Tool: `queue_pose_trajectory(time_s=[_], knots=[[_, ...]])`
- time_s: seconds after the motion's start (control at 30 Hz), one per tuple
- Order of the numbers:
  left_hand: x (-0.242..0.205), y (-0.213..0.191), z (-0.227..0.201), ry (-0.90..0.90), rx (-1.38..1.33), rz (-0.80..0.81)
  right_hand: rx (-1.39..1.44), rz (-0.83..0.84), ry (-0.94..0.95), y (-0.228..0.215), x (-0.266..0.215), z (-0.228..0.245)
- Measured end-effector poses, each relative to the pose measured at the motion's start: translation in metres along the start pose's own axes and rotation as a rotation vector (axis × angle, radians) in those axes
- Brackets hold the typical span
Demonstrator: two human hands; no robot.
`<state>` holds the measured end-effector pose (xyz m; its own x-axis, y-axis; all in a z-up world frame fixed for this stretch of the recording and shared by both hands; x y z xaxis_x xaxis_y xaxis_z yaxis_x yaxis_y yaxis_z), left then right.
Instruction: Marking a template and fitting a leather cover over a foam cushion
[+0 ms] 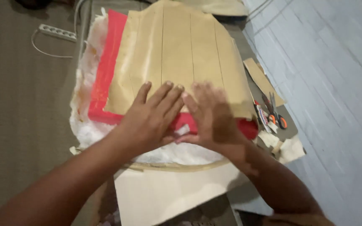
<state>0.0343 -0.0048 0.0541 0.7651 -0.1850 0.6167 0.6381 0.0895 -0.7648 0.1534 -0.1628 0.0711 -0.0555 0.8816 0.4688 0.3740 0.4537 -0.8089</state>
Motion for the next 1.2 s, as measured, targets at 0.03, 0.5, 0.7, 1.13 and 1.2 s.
queue_pose_trajectory(time_s=[0.03, 0.5, 0.7, 1.13, 1.2], knots=[[-0.001, 0.003, 0.0, 0.009, 0.037, -0.147, -0.116, -0.1, -0.032, 0.008, 0.004, 0.005], [0.005, 0.002, 0.002, 0.072, 0.088, -0.496, -0.206, -0.051, 0.033, 0.034, -0.021, -0.013], [-0.009, 0.0, -0.007, 0.009, -0.208, -0.263, 0.271, -0.147, -0.117, -0.007, -0.051, 0.076], [-0.003, 0.021, -0.008, 0.008, -0.296, -0.281, -0.117, -0.272, 0.067, 0.013, -0.015, 0.008], [-0.002, 0.03, -0.009, -0.025, -0.231, -0.458, -0.071, -0.247, 0.055, 0.015, -0.017, 0.01]])
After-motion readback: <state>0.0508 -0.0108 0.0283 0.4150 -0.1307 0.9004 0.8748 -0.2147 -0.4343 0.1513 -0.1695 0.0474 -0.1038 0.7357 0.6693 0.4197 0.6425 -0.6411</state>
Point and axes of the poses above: each hand's wrist, its own x-axis towards the middle knuckle, its own y-axis out of the palm, z = x × y, the point moved 3 cm from there along x, towards the middle knuckle, and after that the axes turned 2 degrees about -z, right-handed, at the moved point
